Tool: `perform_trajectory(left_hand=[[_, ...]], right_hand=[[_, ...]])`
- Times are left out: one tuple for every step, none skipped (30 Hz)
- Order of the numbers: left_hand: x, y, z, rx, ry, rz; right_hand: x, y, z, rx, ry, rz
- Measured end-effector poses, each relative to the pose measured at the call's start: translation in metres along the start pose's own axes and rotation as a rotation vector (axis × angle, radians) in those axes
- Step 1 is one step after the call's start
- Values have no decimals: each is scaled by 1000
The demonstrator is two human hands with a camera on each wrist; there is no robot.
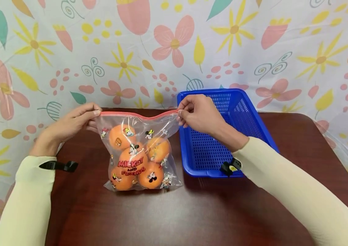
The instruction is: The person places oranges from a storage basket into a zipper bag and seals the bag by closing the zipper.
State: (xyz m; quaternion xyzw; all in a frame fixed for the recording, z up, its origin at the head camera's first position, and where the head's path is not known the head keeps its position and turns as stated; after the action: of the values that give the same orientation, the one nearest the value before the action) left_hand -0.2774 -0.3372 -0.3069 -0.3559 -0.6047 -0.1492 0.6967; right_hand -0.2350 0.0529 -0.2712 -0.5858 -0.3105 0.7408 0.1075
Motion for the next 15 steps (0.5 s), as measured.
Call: perform_trajectory(left_hand=[[-5, -2, 5, 3, -26, -6], [-9, -4, 10, 6, -51, -10], [-13, -6, 14, 5, -74, -13], [-16, -7, 18, 5, -94, -15], [-19, -9, 23, 5, -111, -18], [-21, -10, 26, 9, -128, -22], [-23, -11, 30, 11, -143, -28], [-25, -12, 34, 18, -160, -32], [-27, -13, 37, 27, -177, -36], [-29, -13, 40, 32, -193, -36], [-31, -13, 43, 45, -212, -39], [-33, -13, 45, 57, -234, -38], [-35, -13, 48, 66, -253, -38], [-38, -13, 51, 75, -273, -33], [-40, -13, 54, 83, -290, -28]], right_hand=[[3, 1, 5, -3, 11, -31], [6, 1, 10, -4, 19, -71], [9, 2, 16, -6, 18, -122], [11, 3, 21, -7, 16, -179], [14, 4, 26, -11, 4, -234], [16, 4, 31, -14, -14, -291], [17, 5, 37, -18, -34, -356], [19, 6, 42, -18, -55, -423], [20, 7, 47, -21, -75, -481], [20, 9, 52, -25, -85, -529], [22, 10, 56, -31, -93, -569], [23, 11, 60, -39, -90, -602], [24, 13, 64, -48, -79, -628], [26, 15, 67, -54, -67, -650], [27, 16, 70, -62, -49, -668]])
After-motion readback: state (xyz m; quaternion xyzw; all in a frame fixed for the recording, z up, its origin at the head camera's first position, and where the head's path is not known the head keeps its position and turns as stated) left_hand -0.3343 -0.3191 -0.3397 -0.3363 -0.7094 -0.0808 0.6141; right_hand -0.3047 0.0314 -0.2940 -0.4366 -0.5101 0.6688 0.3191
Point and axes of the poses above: each hand's wrist, its own z-axis towards the middle knuckle, its own y-axis out of the palm, x = y × z, the point moved 3 cm from there along z, towards the middle knuckle, and after that the axes turned 5 degrees about -x, right-handed, at the moved point
